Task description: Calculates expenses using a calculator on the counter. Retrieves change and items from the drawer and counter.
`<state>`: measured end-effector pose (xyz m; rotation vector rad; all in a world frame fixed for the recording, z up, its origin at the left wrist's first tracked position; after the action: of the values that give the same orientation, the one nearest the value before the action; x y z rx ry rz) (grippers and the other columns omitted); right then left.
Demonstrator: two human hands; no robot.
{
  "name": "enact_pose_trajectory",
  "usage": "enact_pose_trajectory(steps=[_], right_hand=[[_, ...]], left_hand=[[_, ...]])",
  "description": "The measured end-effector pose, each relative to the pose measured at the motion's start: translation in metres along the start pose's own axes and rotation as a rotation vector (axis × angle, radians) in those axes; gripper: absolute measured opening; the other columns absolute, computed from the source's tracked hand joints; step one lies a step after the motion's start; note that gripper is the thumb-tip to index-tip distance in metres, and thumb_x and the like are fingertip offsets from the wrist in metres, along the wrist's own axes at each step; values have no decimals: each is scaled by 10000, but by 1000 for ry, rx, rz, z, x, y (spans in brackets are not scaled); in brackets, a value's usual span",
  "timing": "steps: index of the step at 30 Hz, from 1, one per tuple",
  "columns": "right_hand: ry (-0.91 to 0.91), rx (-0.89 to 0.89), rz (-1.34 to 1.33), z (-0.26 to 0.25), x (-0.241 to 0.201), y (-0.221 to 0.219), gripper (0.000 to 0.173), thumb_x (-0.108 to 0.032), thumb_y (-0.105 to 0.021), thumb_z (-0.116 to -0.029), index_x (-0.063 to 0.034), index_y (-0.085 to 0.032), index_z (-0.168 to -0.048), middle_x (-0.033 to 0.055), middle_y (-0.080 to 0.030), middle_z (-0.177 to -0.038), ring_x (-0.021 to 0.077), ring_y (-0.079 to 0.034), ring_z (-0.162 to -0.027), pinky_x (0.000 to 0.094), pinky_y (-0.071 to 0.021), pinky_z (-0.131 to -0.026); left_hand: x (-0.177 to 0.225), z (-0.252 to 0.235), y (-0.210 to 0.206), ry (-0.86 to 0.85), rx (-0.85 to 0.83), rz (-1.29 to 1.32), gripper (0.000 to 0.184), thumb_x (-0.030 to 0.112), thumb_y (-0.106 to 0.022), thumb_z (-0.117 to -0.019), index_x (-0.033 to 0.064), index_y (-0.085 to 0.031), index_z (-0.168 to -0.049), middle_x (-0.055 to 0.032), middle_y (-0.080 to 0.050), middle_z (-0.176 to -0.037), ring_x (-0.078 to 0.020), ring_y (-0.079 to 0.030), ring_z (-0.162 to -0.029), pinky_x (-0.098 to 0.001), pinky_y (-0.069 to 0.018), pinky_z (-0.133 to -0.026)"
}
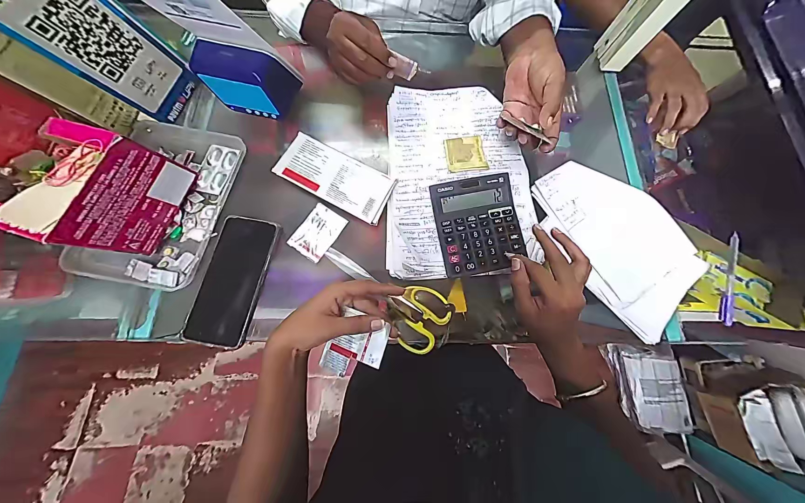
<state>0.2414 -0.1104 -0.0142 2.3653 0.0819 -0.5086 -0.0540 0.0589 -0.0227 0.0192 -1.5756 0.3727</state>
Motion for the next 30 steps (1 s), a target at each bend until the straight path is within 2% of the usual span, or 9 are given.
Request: enact_pose_trajectory(steps=[5,12,16,20,25,27,30], right_hand=[[-8,19,4,-1,-1,0,251,-232,-605,-1006,-107,-812,-939,181,-695,-1288,413,-528,-1326,540,-371,-1095],[11,21,12,-1,-2,2,258,-245,-580,-1020,-130,-811,-1026,162,-698,-1293,397,-538,-1317,535,-360,-1099],[-4,-11,40,-1,-1,0,259,-252,-588,-1015,-127,-814,-1000,153,-697,-1299,409,-529,-1326,554,-353,-1105],[-19,-106,114,-3,1,-7,279,-275,-584,-992,-125,-811,-925,105,-715,-1287,434,-534,-1337,630,-319,-1125],[-28,-140,100,-8,0,-3,283,-295,-587,-994,-137,-809,-916,118,-687,-1335,454,-494,-1369,655,-294,-1131],[-19,-167,75,-15,0,-1,324,-385,-604,-1006,-133,-807,-1003,153,-630,-1408,467,-441,-1404,671,-264,-1143],[20,-212,81,-22,1,-3,557,-609,-543,-986,-121,-751,-1158,186,-508,-1529,469,-359,-1462,687,-217,-1162]], left_hand=[[0,-1,0,-1,14,-1,445,185,-679,-985,164,-604,-1424,17,-776,-1048,-97,-740,-971,-289,-602,-921],[0,-1,0,14,39,9,446,193,-687,-980,179,-612,-1420,22,-775,-1053,-98,-740,-968,-298,-602,-921],[0,-1,0,12,36,10,448,190,-683,-982,180,-608,-1424,25,-776,-1042,-96,-740,-966,-295,-600,-925],[0,-1,0,12,34,6,452,191,-683,-983,170,-604,-1427,15,-777,-1041,-105,-741,-970,-303,-598,-931],[-1,0,1,10,43,-8,454,190,-679,-985,163,-598,-1430,11,-774,-1046,-105,-737,-974,-299,-595,-931],[-2,0,0,10,44,-10,454,194,-675,-988,167,-594,-1434,18,-773,-1041,-97,-735,-970,-292,-595,-924],[-2,0,0,0,51,-16,452,208,-679,-986,163,-598,-1429,21,-775,-1036,-93,-737,-962,-291,-598,-916]])
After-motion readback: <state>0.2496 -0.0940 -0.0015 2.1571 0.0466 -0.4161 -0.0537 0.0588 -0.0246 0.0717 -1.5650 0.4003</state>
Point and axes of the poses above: each hand's wrist, its own z-axis away from the middle knuckle, its own y-axis out of the back of the hand, x = y × z, the point moved 2 cm from there along -z, towards the middle knuckle
